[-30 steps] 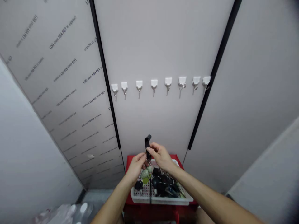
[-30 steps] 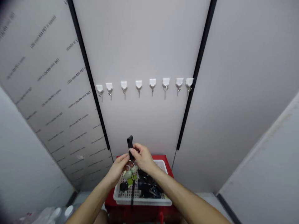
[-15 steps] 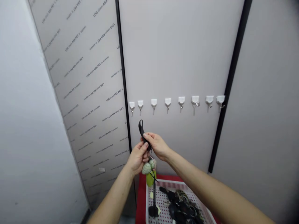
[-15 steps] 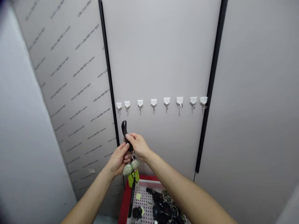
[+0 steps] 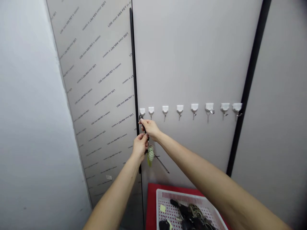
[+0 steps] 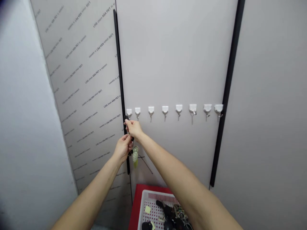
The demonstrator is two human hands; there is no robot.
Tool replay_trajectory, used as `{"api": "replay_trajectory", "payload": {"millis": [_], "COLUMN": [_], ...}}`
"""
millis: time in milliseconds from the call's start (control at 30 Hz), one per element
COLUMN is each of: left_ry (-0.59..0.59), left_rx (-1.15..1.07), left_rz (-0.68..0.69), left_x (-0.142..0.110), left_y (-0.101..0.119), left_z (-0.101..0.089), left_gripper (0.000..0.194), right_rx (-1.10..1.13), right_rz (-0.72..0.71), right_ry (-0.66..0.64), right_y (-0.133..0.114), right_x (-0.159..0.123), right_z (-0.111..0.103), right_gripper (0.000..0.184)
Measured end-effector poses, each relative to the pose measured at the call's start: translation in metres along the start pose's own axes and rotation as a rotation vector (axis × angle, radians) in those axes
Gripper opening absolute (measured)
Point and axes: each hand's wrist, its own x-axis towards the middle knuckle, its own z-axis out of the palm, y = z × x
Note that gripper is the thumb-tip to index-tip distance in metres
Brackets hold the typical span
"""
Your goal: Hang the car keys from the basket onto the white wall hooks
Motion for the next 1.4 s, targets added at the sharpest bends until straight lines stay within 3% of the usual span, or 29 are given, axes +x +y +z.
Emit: {"api": "replay_trajectory", "payload": {"millis": [300, 433, 567, 667, 767, 867, 1000, 1133, 1267, 1400], "left_ry": [0.023, 0.064, 0.130, 0.219, 0.252, 0.100, -0.221, -0.422, -0.420, -0.342], "left_rx": [0.163, 0.224, 0.336, 0.404, 0.447, 0.572, 0.819, 1.045, 1.121, 0.920], "left_rz": [0.006, 0.012, 0.024, 0.107, 0.211, 0.155, -0.123, -0.274, -0.261, -0.311], "left_x": [0.017, 0.019, 0.019, 0.010, -0.015, -0.050, -0.088, -0.107, -0.111, -0.106], "left_y": [-0.010, -0.013, -0.014, -0.022, -0.042, -0.078, -0.137, -0.175, -0.189, -0.197], "left_z": [0.000, -0.005, -0.015, -0.022, -0.028, -0.030, -0.025, -0.022, -0.024, -0.022], "left_gripper": [0.020, 0.014, 0.015, 0.036, 0.049, 0.036, 0.024, 0.030, 0.040, 0.030], "right_rx": [-0.136, -0.397, -0.588, -0.679, -0.795, -1.016, -1.374, -1.382, -1.095, -0.846], "right_rz": [0.068, -0.086, -0.243, -0.161, 0.014, 0.198, 0.290, 0.298, 0.342, 0.239], "right_ry": [0.050, 0.098, 0.041, -0.155, -0.344, -0.447, -0.413, -0.387, -0.347, -0.321], "right_y": [0.022, 0.031, 0.045, 0.071, 0.107, 0.144, 0.177, 0.193, 0.198, 0.192], "right_x": [0.027, 0.023, -0.008, -0.047, -0.093, -0.131, -0.158, -0.163, -0.163, -0.166], "right_z": [-0.003, -0.013, -0.038, -0.068, -0.101, -0.125, -0.133, -0.129, -0.131, -0.138], "right_gripper": [0.027, 0.029, 0.023, 0.024, 0.025, 0.026, 0.031, 0.028, 0.020, 0.021]}}
